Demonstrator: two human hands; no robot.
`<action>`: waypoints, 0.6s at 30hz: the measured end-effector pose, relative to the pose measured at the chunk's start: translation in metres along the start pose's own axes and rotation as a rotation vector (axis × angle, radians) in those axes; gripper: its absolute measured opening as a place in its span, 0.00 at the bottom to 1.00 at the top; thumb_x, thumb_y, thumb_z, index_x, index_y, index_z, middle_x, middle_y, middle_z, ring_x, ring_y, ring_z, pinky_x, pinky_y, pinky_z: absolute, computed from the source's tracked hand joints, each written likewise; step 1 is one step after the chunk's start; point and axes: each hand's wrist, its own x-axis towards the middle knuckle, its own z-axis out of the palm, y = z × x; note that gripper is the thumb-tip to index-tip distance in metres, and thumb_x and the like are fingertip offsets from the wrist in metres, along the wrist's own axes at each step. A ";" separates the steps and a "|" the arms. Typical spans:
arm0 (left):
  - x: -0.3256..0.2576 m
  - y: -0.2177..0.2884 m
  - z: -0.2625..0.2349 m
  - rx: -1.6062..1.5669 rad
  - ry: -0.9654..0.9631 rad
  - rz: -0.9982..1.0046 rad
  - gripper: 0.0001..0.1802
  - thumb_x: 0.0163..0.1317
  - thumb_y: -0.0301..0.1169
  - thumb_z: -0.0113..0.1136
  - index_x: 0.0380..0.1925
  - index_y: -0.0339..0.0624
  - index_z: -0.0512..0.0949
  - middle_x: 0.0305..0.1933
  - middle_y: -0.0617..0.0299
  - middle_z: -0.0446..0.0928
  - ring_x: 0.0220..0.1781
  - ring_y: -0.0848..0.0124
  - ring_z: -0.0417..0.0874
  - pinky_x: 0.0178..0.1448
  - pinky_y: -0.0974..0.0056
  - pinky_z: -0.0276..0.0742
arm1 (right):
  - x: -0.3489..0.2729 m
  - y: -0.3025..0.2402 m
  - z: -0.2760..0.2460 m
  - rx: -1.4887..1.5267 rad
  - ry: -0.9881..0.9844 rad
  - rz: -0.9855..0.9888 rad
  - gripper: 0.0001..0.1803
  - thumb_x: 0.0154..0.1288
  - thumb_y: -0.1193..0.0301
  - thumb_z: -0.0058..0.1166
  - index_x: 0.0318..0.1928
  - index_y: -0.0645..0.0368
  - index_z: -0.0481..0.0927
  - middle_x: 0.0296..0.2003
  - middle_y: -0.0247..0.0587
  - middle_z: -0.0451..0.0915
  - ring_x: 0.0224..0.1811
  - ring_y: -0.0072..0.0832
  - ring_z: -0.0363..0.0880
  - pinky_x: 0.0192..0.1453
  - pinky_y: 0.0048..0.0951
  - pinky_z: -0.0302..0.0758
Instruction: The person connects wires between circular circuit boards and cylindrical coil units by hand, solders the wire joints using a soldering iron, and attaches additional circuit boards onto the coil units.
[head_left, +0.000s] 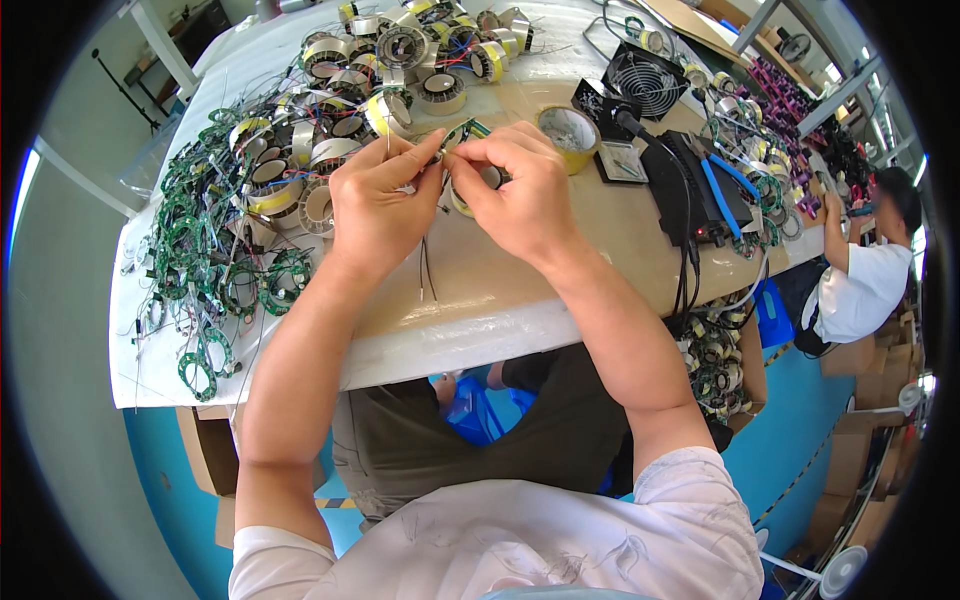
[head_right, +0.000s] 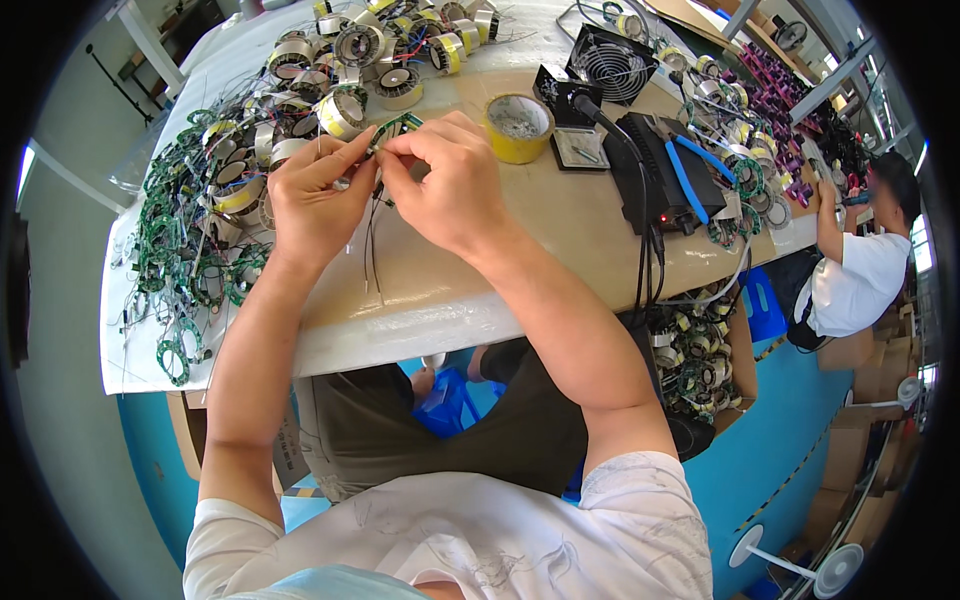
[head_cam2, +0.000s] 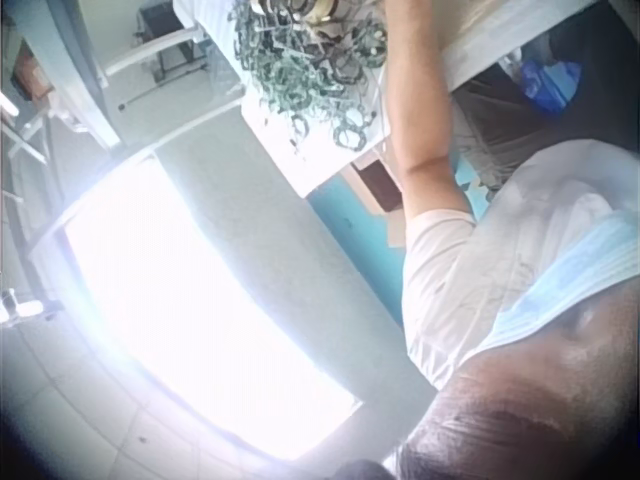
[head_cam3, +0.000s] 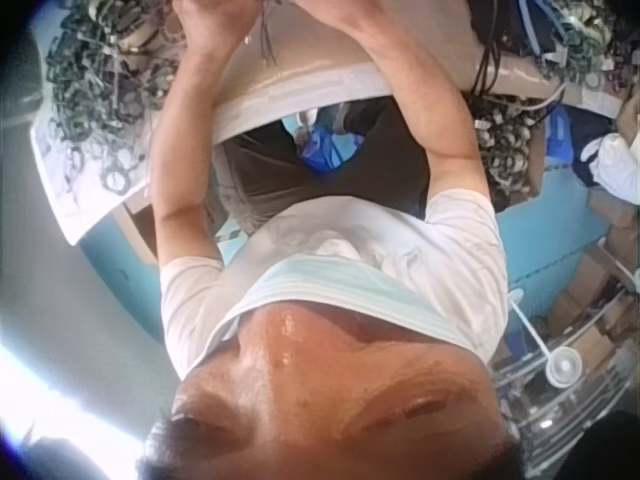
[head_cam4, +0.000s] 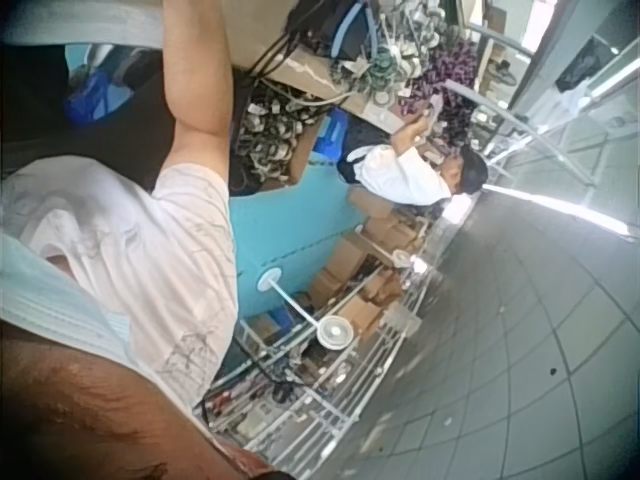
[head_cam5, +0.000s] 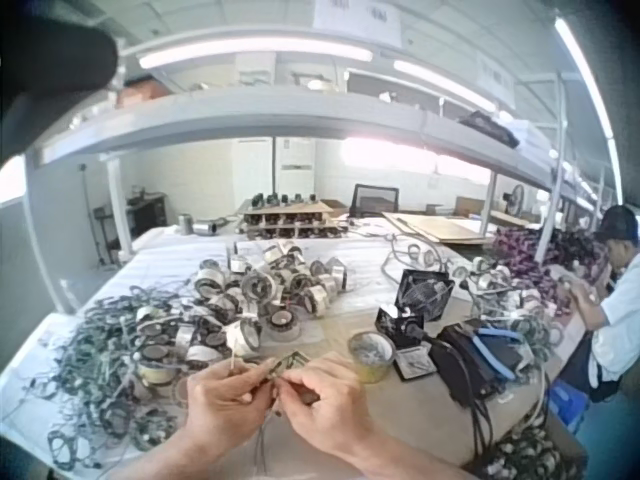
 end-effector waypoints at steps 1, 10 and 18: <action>0.000 0.001 0.000 0.003 0.007 -0.001 0.18 0.49 0.17 0.70 0.42 0.39 0.88 0.28 0.58 0.82 0.24 0.72 0.81 0.27 0.68 0.75 | 0.000 0.000 0.001 0.003 -0.004 -0.006 0.03 0.51 0.76 0.67 0.26 0.58 0.85 0.24 0.35 0.84 0.30 0.34 0.79 0.40 0.35 0.75; -0.001 0.001 -0.003 -0.008 -0.005 -0.067 0.17 0.51 0.20 0.71 0.43 0.40 0.88 0.28 0.62 0.84 0.26 0.77 0.81 0.25 0.72 0.72 | 0.001 -0.004 0.007 -0.066 0.076 -0.087 0.06 0.46 0.78 0.67 0.24 0.55 0.83 0.21 0.31 0.80 0.29 0.34 0.78 0.34 0.35 0.73; -0.001 0.004 -0.001 -0.060 0.025 -0.074 0.16 0.49 0.17 0.70 0.41 0.36 0.88 0.27 0.59 0.82 0.23 0.73 0.81 0.28 0.68 0.77 | 0.000 -0.005 0.006 -0.021 0.103 -0.008 0.07 0.45 0.77 0.68 0.24 0.54 0.81 0.21 0.29 0.81 0.28 0.32 0.78 0.37 0.34 0.72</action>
